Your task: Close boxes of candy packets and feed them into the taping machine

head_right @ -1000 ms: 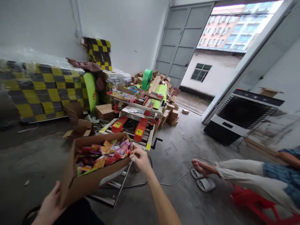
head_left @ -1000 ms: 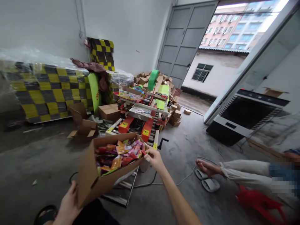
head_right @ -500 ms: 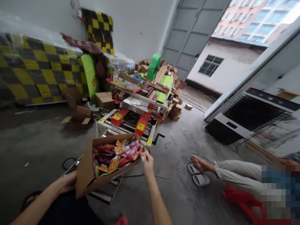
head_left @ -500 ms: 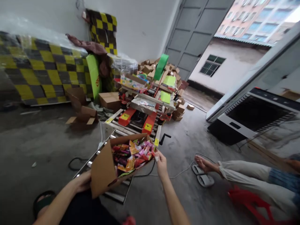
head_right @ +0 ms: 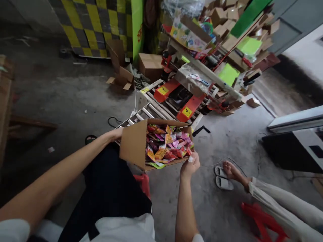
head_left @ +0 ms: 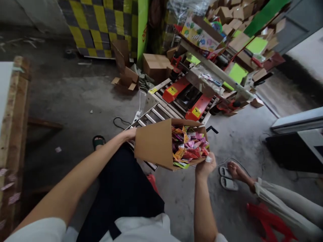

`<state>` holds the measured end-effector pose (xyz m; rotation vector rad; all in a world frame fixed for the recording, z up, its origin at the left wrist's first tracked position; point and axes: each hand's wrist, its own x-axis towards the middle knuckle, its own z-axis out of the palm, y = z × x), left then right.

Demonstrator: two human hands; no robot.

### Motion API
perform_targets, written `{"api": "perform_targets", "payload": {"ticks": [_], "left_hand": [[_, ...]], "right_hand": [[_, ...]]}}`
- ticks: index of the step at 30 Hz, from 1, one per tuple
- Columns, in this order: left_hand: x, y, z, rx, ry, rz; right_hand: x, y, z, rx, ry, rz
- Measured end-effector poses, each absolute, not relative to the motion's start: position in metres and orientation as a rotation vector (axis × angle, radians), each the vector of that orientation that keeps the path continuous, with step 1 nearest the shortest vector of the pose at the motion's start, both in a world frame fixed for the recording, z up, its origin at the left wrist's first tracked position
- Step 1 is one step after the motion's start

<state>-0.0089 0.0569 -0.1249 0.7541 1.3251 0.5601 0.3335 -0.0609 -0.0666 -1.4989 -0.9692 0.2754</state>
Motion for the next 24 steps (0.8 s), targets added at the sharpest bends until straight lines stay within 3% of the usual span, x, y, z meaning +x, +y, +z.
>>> {"api": "perform_targets", "payload": {"ticks": [7, 13, 16, 20, 22, 24], "left_hand": [[-0.05, 0.093, -0.077, 0.695, 1.628, 1.064], [-0.057, 0.055, 0.025, 1.266, 1.648, 1.593], [-0.027, 0.026, 0.066, 2.012, 1.588, 1.288], [0.008, 0.008, 0.074, 2.544, 1.469, 0.271], [0.005, 0.004, 0.068, 2.571, 1.473, 0.257], [-0.011, 0.0, 0.061, 2.595, 1.426, 0.494]], "right_hand": [[0.295, -0.071, -0.053, -1.538, -1.152, 0.157], [0.262, -0.076, -0.047, -1.535, -1.31, 0.217], [0.264, -0.076, -0.049, -1.545, -1.323, 0.22], [0.27, -0.076, -0.049, -1.462, -1.376, 0.281], [0.275, -0.077, -0.047, -1.429, -1.355, 0.356], [0.283, -0.075, -0.042, -1.388, -1.282, 0.466]]}}
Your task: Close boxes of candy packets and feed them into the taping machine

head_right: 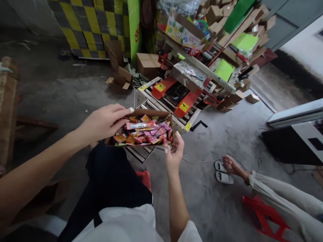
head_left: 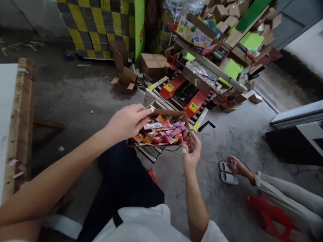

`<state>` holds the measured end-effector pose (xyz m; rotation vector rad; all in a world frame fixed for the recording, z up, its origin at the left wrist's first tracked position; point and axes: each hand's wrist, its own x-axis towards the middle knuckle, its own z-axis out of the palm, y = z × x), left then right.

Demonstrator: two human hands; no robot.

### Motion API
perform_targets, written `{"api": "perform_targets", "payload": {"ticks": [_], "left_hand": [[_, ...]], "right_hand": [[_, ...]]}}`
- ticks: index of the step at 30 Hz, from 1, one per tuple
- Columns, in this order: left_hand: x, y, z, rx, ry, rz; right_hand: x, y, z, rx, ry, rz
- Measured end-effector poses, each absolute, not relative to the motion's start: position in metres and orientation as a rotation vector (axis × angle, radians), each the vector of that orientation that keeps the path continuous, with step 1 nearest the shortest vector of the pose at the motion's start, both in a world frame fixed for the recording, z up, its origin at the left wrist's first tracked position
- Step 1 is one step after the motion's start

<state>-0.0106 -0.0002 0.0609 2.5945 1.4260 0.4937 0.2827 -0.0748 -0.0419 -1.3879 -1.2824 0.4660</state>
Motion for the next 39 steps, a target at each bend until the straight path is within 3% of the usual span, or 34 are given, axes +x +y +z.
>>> {"api": "perform_targets", "payload": {"ticks": [2, 5, 11, 17, 24, 28, 34, 39], "left_hand": [[-0.029, -0.004, 0.053, 2.635, 1.231, 0.606], [-0.043, -0.007, 0.042, 2.657, 0.964, 0.443], [-0.009, 0.013, 0.025, 2.584, 0.851, 0.214], [0.026, 0.022, 0.007, 2.511, 0.78, -0.126], [0.036, 0.022, -0.015, 2.639, 0.898, -0.202], [0.039, 0.026, -0.011, 2.622, 0.892, -0.365], [0.038, 0.037, -0.005, 2.433, 0.874, -0.33], [0.033, 0.062, 0.018, 1.996, 0.909, -0.233]], "right_hand": [[0.294, -0.067, -0.033, -1.357, -1.248, 0.611], [0.311, -0.046, -0.012, -1.36, -1.387, 0.87], [0.31, 0.001, 0.033, -1.336, -1.989, 1.229], [0.283, 0.027, 0.047, -1.257, -2.666, 1.062], [0.233, 0.032, 0.022, -1.447, -3.04, 0.665], [0.232, 0.035, 0.022, -1.469, -3.081, 0.637], [0.276, 0.04, 0.036, -0.97, -2.878, 1.354], [0.273, 0.044, 0.033, -1.295, -2.768, 1.33]]}}
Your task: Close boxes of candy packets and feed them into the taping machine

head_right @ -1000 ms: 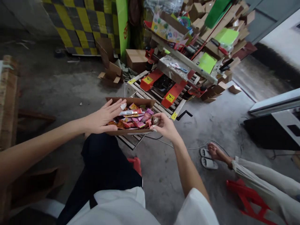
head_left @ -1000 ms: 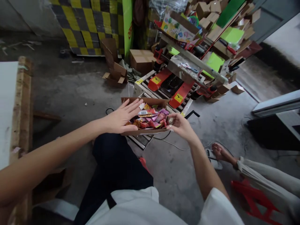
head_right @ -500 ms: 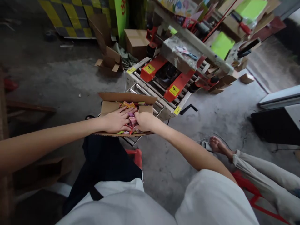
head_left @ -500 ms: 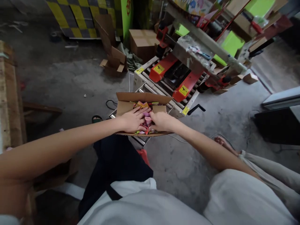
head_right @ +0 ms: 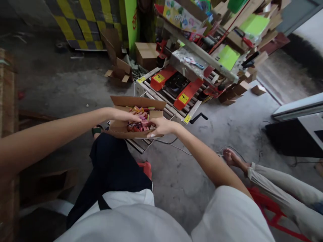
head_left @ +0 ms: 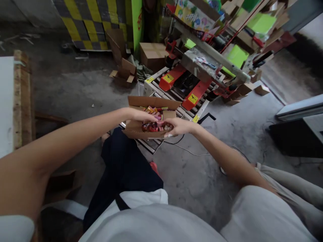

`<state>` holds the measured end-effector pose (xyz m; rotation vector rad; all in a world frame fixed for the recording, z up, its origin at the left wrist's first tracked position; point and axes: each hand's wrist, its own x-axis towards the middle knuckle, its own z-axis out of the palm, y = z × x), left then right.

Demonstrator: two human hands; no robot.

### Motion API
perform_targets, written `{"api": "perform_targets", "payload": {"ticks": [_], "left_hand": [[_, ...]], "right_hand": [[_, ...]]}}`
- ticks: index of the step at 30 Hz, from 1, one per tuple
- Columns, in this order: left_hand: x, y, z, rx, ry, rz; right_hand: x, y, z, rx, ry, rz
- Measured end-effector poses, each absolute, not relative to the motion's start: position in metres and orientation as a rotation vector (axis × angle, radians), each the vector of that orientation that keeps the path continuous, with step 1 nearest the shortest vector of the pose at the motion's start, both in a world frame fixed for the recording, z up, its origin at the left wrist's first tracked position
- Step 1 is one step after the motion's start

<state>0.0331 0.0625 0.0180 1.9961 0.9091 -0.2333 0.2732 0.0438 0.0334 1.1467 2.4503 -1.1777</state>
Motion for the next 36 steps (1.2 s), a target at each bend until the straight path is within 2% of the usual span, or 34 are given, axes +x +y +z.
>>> {"api": "perform_targets", "payload": {"ticks": [3, 5, 8, 11, 15, 19, 21, 23, 26, 29, 36], "left_hand": [[0.032, 0.053, 0.038, 2.049, 1.069, -0.1], [0.034, 0.029, 0.042, 2.28, 1.281, 0.135], [0.042, -0.019, 0.024, 2.656, 1.306, 0.538], [0.056, -0.048, -0.01, 2.845, 1.18, 0.474], [0.073, -0.045, -0.034, 2.802, 1.398, 0.308], [0.079, -0.034, -0.028, 2.822, 1.408, 0.25], [0.08, -0.031, -0.024, 2.817, 1.428, 0.231], [0.08, -0.029, -0.022, 2.8, 1.444, 0.215], [0.079, -0.027, -0.023, 2.786, 1.426, 0.206], [0.077, -0.027, -0.028, 2.782, 1.404, 0.198], [0.071, -0.025, -0.044, 2.869, 1.353, 0.326]], "right_hand": [[0.262, 0.056, 0.027, 1.412, 2.295, -1.208], [0.257, 0.065, 0.022, 1.501, 2.224, -1.233], [0.256, 0.073, 0.017, 1.507, 2.218, -1.264], [0.258, 0.066, 0.014, 1.512, 2.295, -1.183], [0.262, 0.036, 0.017, 1.547, 2.567, -0.727], [0.256, 0.023, 0.041, 1.513, 2.967, -0.15], [0.245, 0.038, 0.057, 1.576, 3.118, -0.005], [0.231, 0.06, 0.068, 1.612, 3.158, -0.024], [0.213, 0.078, 0.066, 1.527, 3.023, -0.26], [0.211, 0.052, 0.039, 1.432, 2.943, -0.43], [0.234, -0.027, -0.032, 1.47, 3.123, -0.444]]}}
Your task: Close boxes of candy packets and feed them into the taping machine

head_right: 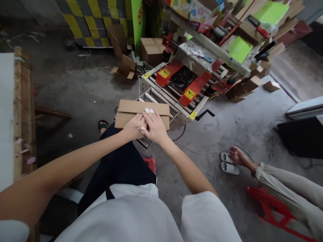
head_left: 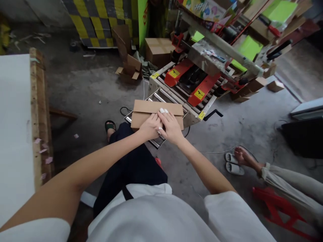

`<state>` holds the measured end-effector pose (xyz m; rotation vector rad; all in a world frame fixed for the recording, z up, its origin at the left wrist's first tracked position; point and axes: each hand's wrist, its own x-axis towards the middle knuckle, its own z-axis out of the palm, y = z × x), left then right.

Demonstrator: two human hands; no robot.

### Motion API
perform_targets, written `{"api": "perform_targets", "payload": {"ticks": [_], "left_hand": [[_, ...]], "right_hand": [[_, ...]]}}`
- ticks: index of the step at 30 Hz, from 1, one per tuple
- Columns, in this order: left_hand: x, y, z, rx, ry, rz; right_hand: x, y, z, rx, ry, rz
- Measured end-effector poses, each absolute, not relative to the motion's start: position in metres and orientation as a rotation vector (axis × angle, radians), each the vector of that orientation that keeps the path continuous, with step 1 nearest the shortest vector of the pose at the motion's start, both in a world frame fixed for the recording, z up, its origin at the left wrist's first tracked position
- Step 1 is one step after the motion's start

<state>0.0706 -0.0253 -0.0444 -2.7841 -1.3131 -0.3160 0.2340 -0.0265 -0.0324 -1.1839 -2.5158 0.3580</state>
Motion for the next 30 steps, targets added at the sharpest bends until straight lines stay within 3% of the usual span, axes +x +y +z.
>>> {"api": "perform_targets", "payload": {"ticks": [8, 14, 19, 24, 30], "left_hand": [[0.037, -0.042, -0.047, -2.887, -1.087, -0.694], [0.013, -0.017, -0.015, -2.838, -1.518, -0.394], [0.013, 0.022, 0.0, -2.996, -1.428, 0.038], [0.04, 0.011, 0.001, -2.802, -1.687, -0.123], [0.09, -0.006, -0.002, -2.499, -2.124, -0.273]], "right_hand": [[0.233, -0.016, -0.032, -1.208, -2.423, 0.37], [0.227, -0.019, -0.035, -1.235, -2.428, 0.322], [0.228, -0.017, -0.035, -1.236, -2.455, 0.295], [0.246, 0.014, -0.035, -1.283, -2.448, 0.179], [0.249, 0.032, -0.04, -1.654, -2.169, 0.104]]}}
